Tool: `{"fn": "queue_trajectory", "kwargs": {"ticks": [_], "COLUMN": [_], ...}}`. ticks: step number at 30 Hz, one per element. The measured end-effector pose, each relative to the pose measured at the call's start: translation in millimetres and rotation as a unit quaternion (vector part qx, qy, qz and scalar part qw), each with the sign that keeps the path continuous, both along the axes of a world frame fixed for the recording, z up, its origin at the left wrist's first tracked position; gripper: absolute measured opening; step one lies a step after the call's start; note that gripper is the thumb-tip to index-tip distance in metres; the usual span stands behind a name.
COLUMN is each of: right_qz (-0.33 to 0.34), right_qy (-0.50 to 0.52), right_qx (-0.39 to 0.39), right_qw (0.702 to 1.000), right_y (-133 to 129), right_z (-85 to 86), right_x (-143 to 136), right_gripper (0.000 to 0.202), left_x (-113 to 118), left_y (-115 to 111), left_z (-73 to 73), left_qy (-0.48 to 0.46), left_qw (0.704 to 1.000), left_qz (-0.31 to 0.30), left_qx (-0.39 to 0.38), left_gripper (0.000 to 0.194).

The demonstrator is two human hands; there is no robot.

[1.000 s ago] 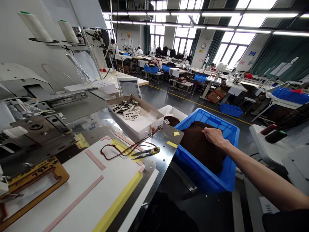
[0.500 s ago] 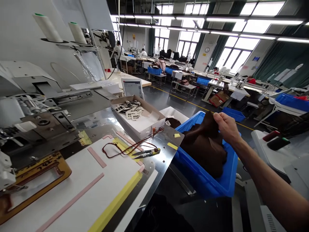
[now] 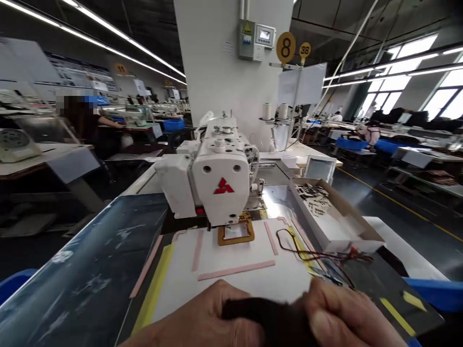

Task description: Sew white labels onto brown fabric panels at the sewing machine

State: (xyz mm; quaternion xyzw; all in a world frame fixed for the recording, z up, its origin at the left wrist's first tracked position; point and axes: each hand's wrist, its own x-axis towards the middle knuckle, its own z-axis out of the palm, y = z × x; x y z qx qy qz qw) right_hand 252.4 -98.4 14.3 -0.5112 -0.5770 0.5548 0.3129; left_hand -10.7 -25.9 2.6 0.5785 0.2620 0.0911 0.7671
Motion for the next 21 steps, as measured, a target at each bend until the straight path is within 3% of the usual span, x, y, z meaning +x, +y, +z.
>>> {"fn": "queue_trajectory", "kwargs": {"ticks": [4, 7, 9, 12, 14, 16, 21], "right_qz": [0.019, 0.026, 0.017, -0.005, -0.004, 0.006, 0.013], "right_qy": [0.090, 0.166, 0.125, -0.016, -0.074, -0.099, -0.114], "right_qx": [-0.086, -0.143, -0.130, -0.087, -0.079, -0.091, -0.110], "right_qw": [0.992, 0.975, 0.983, 0.996, 0.994, 0.991, 0.987], "right_y": [27, 46, 61, 85, 99, 109, 123], "right_z": [-23.3, -43.1, -54.4, -65.9, -68.4, -66.9, -59.2], "right_x": [-18, -27, -29, -24, -20, -19, -22], "right_gripper": [0.056, 0.057, 0.046, 0.031, 0.022, 0.017, 0.029], "left_x": [-20, -31, -33, -36, -40, -44, -48], "left_y": [11, 25, 34, 49, 59, 69, 90], "left_z": [0.5, -5.9, -10.6, -18.2, -23.7, -28.2, -27.6], "left_qy": [0.056, 0.137, 0.205, 0.337, 0.392, 0.407, 0.426], "left_qw": [0.993, 0.979, 0.958, 0.893, 0.862, 0.856, 0.860], "left_qz": [0.090, 0.118, 0.138, 0.170, 0.174, 0.170, 0.138], "left_qx": [0.057, 0.090, 0.149, 0.245, 0.269, 0.270, 0.245], "left_gripper": [0.038, 0.035, 0.034, 0.039, 0.045, 0.049, 0.050]}}
